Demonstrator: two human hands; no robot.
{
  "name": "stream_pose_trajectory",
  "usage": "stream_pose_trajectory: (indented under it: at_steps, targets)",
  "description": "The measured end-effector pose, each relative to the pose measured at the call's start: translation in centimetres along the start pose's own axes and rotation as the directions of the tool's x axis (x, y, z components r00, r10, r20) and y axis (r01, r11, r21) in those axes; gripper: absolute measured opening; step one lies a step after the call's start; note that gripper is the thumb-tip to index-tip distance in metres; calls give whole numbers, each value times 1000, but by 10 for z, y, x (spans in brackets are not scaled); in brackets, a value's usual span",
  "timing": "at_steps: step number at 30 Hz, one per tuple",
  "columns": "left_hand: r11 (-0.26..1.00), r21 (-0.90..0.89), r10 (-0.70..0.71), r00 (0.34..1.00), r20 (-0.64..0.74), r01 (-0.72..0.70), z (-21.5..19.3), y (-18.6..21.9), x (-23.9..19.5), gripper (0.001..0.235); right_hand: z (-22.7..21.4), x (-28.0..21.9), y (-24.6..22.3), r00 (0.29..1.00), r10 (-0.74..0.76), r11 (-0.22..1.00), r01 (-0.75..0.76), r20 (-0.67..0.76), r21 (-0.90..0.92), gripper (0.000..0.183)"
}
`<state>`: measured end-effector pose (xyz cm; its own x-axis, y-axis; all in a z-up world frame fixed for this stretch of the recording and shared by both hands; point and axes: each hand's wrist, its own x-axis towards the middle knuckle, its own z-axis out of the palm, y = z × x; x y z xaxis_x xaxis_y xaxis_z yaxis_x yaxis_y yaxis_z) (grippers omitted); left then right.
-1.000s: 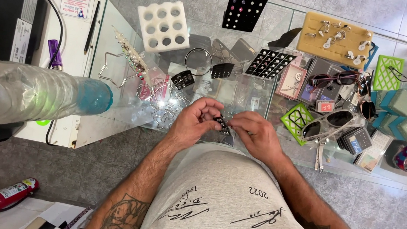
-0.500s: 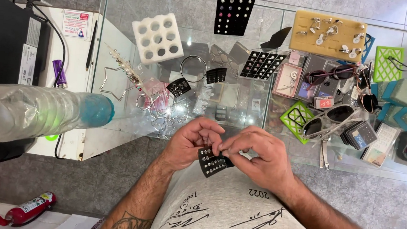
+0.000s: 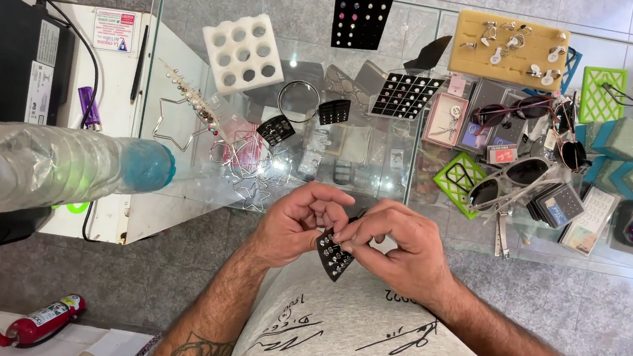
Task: The person is organizing jewelry by attaching earrings to black plastic display cards on a glass table.
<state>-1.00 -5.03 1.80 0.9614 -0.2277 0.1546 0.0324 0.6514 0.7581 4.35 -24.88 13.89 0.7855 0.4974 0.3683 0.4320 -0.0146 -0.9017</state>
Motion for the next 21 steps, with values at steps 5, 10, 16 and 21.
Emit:
stream_pose_trajectory:
  at_steps: [5, 10, 16, 21]
  targets:
    - [1000, 12, 8, 1000, -17, -8, 6, 2, -1, 70, -2, -4, 4, 1000, -3, 1000, 3, -6, 17, 21]
    - [999, 36, 12, 1000, -23, -12, 10, 8, 1, 69, -2, -3, 5, 1000, -14, 1000, 14, -12, 6, 20]
    - [999, 48, 13, 999, -30, -12, 13, 12, 2, 66, -3, -4, 5, 1000, -13, 1000, 13, 4, 20, 8]
    - [999, 41, 11, 999, -43, -9, 14, 8, 1, 67, -2, -2, 4, 1000, -11, 999, 10, 16, 35, 5]
